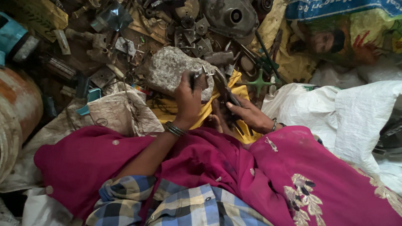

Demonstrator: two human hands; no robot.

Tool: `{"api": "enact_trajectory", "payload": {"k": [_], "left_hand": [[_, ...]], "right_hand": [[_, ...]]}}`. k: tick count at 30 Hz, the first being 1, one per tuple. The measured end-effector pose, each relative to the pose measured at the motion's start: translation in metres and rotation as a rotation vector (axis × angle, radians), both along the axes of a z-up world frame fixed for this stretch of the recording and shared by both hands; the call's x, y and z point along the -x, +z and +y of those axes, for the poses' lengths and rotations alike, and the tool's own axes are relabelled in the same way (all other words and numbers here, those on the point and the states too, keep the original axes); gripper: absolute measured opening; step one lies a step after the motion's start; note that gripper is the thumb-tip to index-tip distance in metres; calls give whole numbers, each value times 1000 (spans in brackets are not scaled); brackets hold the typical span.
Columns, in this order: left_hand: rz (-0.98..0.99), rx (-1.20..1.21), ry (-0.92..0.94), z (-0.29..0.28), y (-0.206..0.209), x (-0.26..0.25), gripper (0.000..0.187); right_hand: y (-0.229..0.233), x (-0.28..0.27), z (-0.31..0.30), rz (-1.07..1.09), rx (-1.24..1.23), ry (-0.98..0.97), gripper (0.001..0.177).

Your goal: The person sits on the floor and uses a hammer and pliers to repair a small metal part. They repeatedly strike the part against a stone and use pliers to adjust or remove components.

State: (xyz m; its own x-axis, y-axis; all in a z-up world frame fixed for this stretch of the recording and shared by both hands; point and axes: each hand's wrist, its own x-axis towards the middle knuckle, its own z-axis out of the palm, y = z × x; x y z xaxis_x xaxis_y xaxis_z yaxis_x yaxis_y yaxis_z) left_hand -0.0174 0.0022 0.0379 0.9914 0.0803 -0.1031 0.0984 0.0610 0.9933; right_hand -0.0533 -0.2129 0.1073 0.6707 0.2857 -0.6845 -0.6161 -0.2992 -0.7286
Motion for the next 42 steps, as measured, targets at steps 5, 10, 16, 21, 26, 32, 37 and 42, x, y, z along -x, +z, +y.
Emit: {"api": "enact_trajectory", "payload": {"k": [5,10,16,21,26,32,37,42], "left_hand": [[-91,-78,-24,-4,-5,-1,27],[-226,-154,-8,-3,-11,2,26],[-299,-372,-100,1,-21,-7,35],[-491,-518,-95,11,-26,-15,42],[-552,-728,-113,26,-16,-17,42],[-498,-644,-101,25,-9,-17,38],[-399,-611,-88,21,-10,-13,38],[-172,-492,-94,15,-12,-10,45]], "right_hand": [[2,3,-2,63,12,-55,51],[0,6,-2,172,-50,-172,52],[-7,9,-7,111,-36,-169,55],[-12,10,-14,52,-88,-95,67],[-15,14,-15,-65,14,-9,68],[-22,24,-18,-265,261,111,64],[-20,22,-11,-59,174,-75,66],[-8,17,-7,-314,293,110,61]]}}
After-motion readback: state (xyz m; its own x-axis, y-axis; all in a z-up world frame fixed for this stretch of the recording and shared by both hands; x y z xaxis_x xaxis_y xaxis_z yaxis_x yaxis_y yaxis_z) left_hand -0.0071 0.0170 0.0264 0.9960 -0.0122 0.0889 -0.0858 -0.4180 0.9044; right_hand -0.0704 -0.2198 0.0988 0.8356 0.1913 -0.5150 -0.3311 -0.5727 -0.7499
